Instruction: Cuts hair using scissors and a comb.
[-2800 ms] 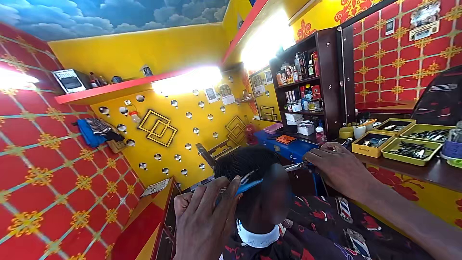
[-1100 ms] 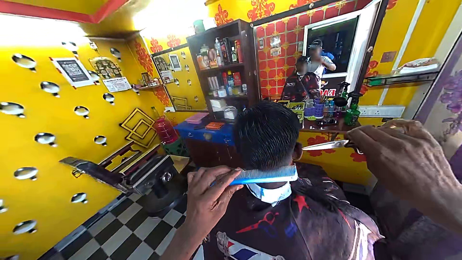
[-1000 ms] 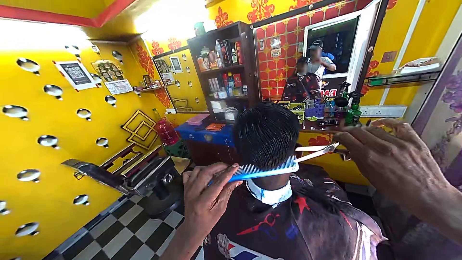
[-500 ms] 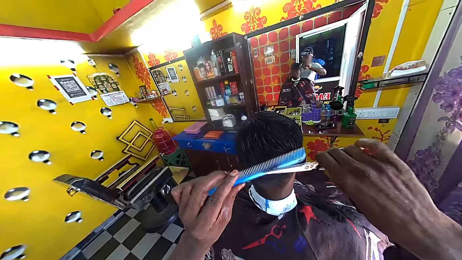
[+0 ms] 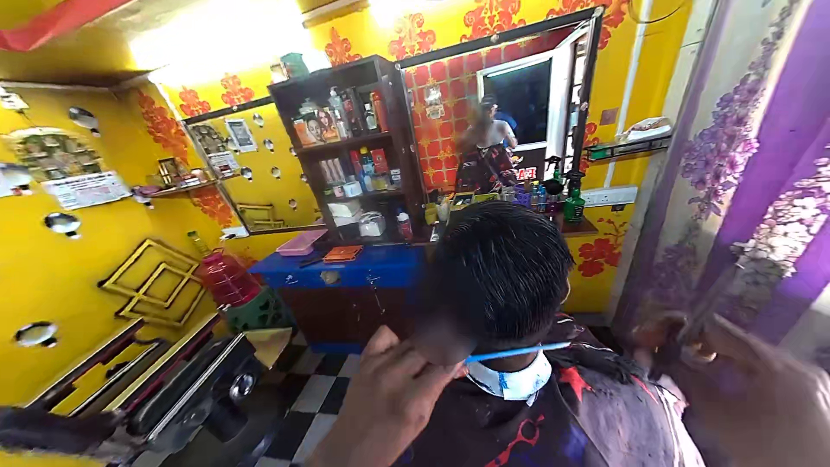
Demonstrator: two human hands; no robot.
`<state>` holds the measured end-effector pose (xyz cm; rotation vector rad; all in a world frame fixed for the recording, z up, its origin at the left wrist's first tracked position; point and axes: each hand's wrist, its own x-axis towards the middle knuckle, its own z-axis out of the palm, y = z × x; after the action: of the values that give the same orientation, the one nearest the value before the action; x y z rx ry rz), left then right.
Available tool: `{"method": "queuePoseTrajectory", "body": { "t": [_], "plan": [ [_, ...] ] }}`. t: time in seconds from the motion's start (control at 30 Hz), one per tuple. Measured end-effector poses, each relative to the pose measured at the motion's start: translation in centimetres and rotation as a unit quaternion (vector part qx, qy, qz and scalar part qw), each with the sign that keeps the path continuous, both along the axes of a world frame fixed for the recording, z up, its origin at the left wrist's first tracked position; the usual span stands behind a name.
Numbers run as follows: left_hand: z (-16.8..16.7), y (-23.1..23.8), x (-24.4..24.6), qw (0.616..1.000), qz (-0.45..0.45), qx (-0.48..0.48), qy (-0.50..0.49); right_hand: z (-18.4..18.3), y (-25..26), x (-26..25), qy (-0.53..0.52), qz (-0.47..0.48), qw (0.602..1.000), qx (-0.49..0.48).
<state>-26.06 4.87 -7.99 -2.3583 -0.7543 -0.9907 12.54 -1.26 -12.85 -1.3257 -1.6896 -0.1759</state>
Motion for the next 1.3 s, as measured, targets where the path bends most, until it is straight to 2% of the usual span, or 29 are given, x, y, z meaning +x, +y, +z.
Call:
{"method": "queuePoseTrajectory", "body": {
  "t": [0.1,0.2,0.23,0.3,0.37,0.43,0.53,0.6,0.7,0.8,0.87,1.1,1.3],
  "plan": [
    [-1.4,0.9,0.0,0.997,-0.071,0.000,0.006,-3.8,-4.4,-6.2,0.064,0.055,0.991,-0.107],
    [-0.5,0.9,-0.7,0.976,-0.201,-0.039,-0.075,-6.1,-6.0,-13.6,0.168,0.136,0.952,-0.217],
    [0.9,1.4,-1.4,0.971,-0.212,-0.039,-0.107,-6.1,-6.3,-15.0,0.197,0.139,0.949,-0.205],
    [4.3,3.9,-3.0,0.968,-0.199,-0.010,-0.149,-5.3,-6.8,-16.5,0.220,0.084,0.963,-0.128],
    [6.9,6.2,-3.7,0.973,-0.194,-0.018,-0.121,-4.9,-7.2,-16.9,0.238,0.043,0.969,-0.054],
    [7.2,7.5,-3.9,0.975,-0.208,-0.037,-0.068,-5.0,-7.6,-17.2,0.240,-0.020,0.970,-0.037],
    [5.6,8.2,-3.8,0.971,-0.238,-0.028,-0.011,-5.3,-7.9,-17.6,0.245,-0.067,0.967,-0.029],
    [4.4,8.5,-3.9,0.968,-0.250,-0.019,0.021,-4.9,-8.0,-17.6,0.217,-0.118,0.968,-0.040],
    [3.8,9.3,-4.3,0.965,-0.254,-0.034,0.058,-3.1,-8.0,-16.9,0.120,-0.198,0.972,-0.046],
    [4.7,10.9,-5.2,0.958,-0.262,-0.066,0.090,-0.9,-8.2,-15.8,-0.011,-0.308,0.951,-0.034],
    [5.7,11.9,-5.3,0.957,-0.276,-0.036,0.088,0.1,-7.9,-15.3,-0.095,-0.361,0.928,-0.005],
    [9.2,11.9,-3.6,0.953,-0.299,0.051,0.027,1.9,-6.0,-14.9,-0.204,-0.379,0.903,0.000],
    [10.0,11.1,-2.9,0.947,-0.294,0.127,0.017,3.4,-4.2,-16.5,-0.262,-0.424,0.867,-0.019]
  ]
}}
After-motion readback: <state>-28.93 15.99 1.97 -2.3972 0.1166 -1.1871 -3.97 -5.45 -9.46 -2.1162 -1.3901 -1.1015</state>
